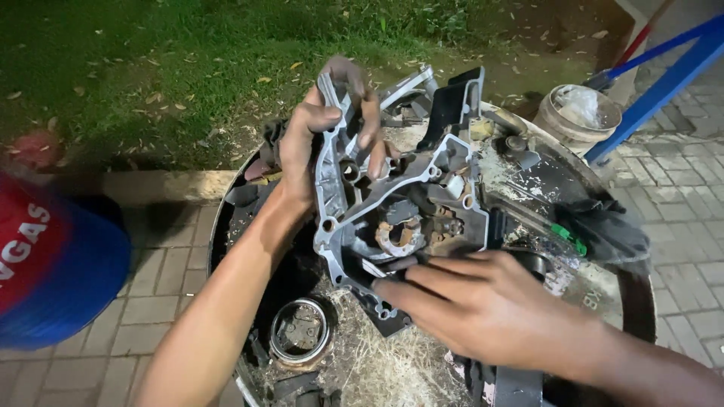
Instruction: The person holds a disassembled metal engine casing and uses a small metal tool to scrape and remove debris from internal surfaces. The person then wipes the interior with a dark cloth, repeatedly rubbing and rotating the part to clean different areas.
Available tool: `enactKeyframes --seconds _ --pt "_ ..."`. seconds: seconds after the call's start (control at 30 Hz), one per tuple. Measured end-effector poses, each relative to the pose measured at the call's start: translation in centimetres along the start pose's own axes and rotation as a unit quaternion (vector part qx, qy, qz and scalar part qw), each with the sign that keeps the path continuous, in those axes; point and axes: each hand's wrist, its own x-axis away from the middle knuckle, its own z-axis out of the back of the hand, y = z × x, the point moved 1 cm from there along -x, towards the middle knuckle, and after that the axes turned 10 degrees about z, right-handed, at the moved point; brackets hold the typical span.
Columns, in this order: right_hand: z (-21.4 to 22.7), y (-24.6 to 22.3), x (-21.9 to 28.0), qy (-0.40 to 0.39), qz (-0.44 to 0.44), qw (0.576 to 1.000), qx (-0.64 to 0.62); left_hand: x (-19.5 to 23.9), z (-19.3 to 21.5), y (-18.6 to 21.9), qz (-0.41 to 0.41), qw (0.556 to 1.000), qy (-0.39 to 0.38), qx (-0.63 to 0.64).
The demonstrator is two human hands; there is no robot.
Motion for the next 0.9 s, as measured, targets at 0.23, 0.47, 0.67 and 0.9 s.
enactKeyframes --seconds 0.23,0.47,0.67,0.9 --pt "-2.2 0.1 0.5 -0.061 -0.122 0.983 0.125 0.3 1.8 -1.0 0.003 0.994 0.004 0.113" --pt "-1.9 -0.3 -0.3 -0.121 -0.226 0.966 0.024 0.2 1.1 -0.7 -0.016 1.000 0.004 0.010" --pt "-3.6 -0.8 -0.3 -0.053 -0.149 0.984 -0.077 0.0 0.8 -0.7 -0.018 1.000 -0.003 0.013" --pt "-1.0 0.3 -0.3 -0.122 -0.218 0.967 0.054 0.0 1.0 -0.6 -0.030 0.999 0.018 0.005"
